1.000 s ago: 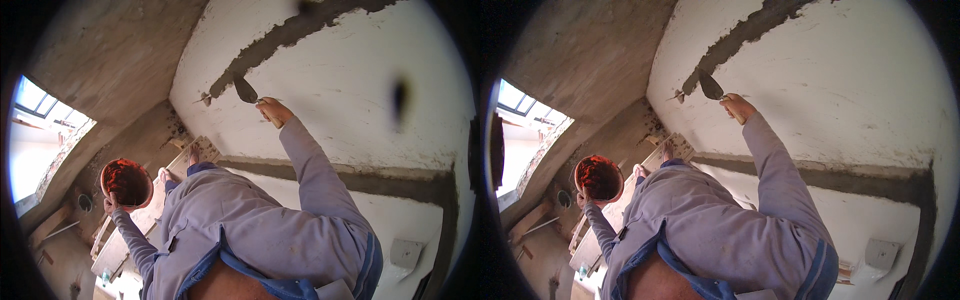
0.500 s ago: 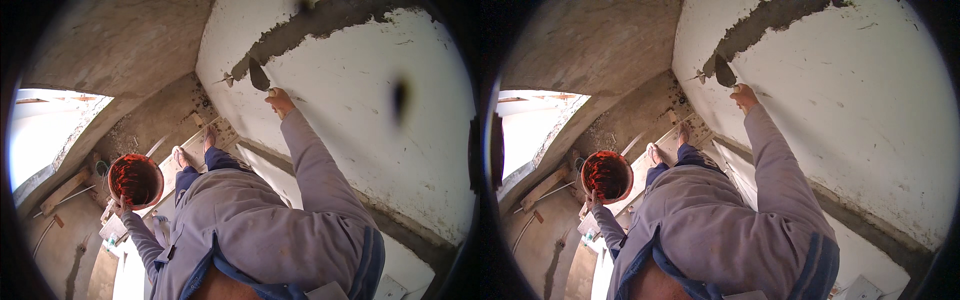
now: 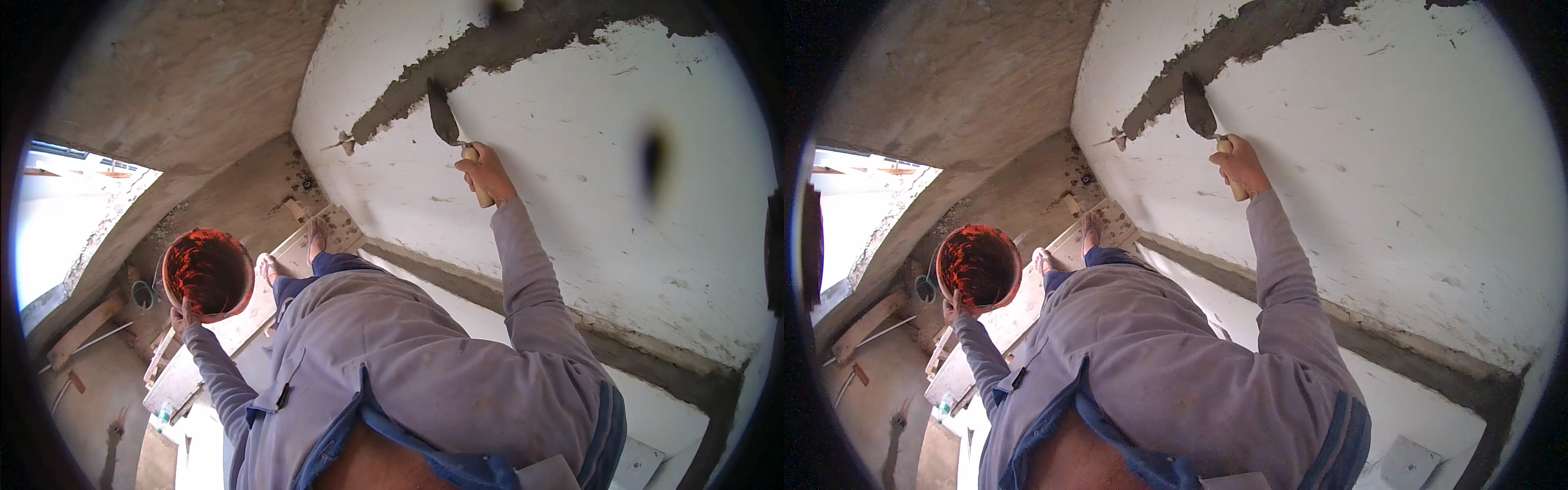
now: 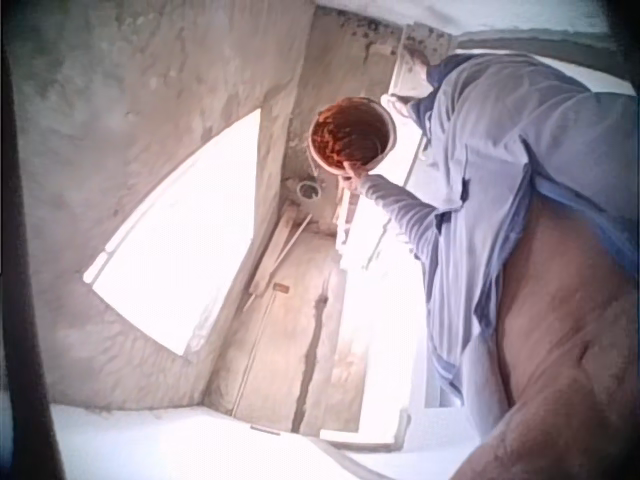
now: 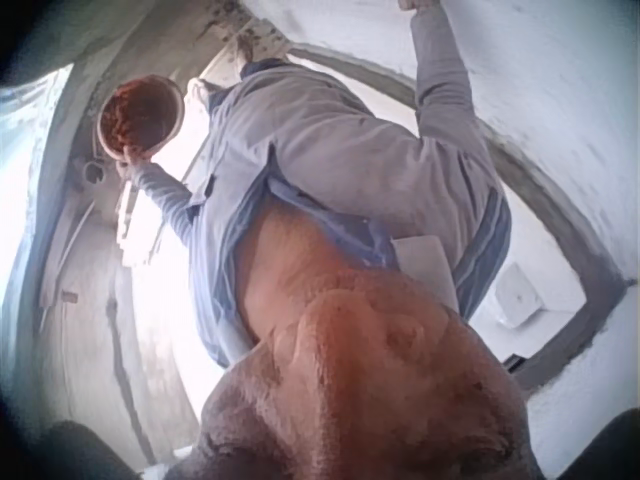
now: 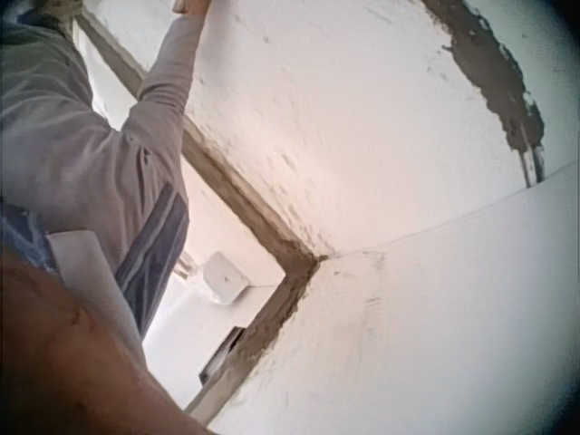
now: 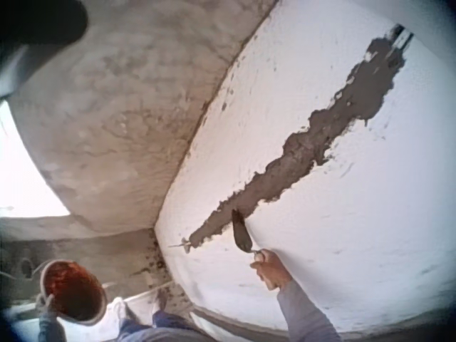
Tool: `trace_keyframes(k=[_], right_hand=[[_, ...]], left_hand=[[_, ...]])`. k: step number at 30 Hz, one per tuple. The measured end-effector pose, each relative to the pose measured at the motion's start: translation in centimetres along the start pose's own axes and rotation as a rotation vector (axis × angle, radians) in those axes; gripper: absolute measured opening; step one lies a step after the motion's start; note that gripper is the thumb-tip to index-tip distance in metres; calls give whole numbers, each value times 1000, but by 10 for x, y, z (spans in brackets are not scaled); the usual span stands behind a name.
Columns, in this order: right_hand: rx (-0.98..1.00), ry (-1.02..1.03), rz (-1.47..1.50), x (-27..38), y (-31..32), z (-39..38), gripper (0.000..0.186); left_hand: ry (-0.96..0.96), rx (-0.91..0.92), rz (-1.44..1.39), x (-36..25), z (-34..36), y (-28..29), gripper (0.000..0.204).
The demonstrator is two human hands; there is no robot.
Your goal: The person applies plaster from a bucket onto a gap in the ceiling using a trowel.
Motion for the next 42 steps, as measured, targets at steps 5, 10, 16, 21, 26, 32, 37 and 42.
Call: trace_keyframes(k=[5,10,16,21,26,32,37,42], right_hand=[[-35,32,61,23,19,-26,20],[-72,74,29,55,49,-54,19],[-124,48,-14,102,86,-89,18],[-166,72,-67,125,106,-114,20],[-337,124,-377,139,119,-129,25],[-96,450,-1278,85,21,-137,25],[-107,371,-630,61,23,-101,26],[94,28,41,71,39,-71,27]], left_hand=[[-24,23,52,-11,8,-22,37],[-104,142,-57,-22,10,-61,26],[-116,381,-103,-70,-11,-158,20],[-59,603,-224,-124,-52,-268,22],[-224,674,-259,-216,-109,-338,26],[-180,790,-424,-263,-136,-373,31],[-153,829,-418,-262,-134,-358,27],[-175,735,-319,-235,-115,-314,23]])
Point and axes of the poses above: each hand's wrist, its own z-axis towards the middle knuckle, its own y-axis out of the back of the hand, x = y × z, the point moved 3 cm from there along z, towards the middle knuckle, and after that the axes turned 3 degrees about y, right-handed, at the moved point
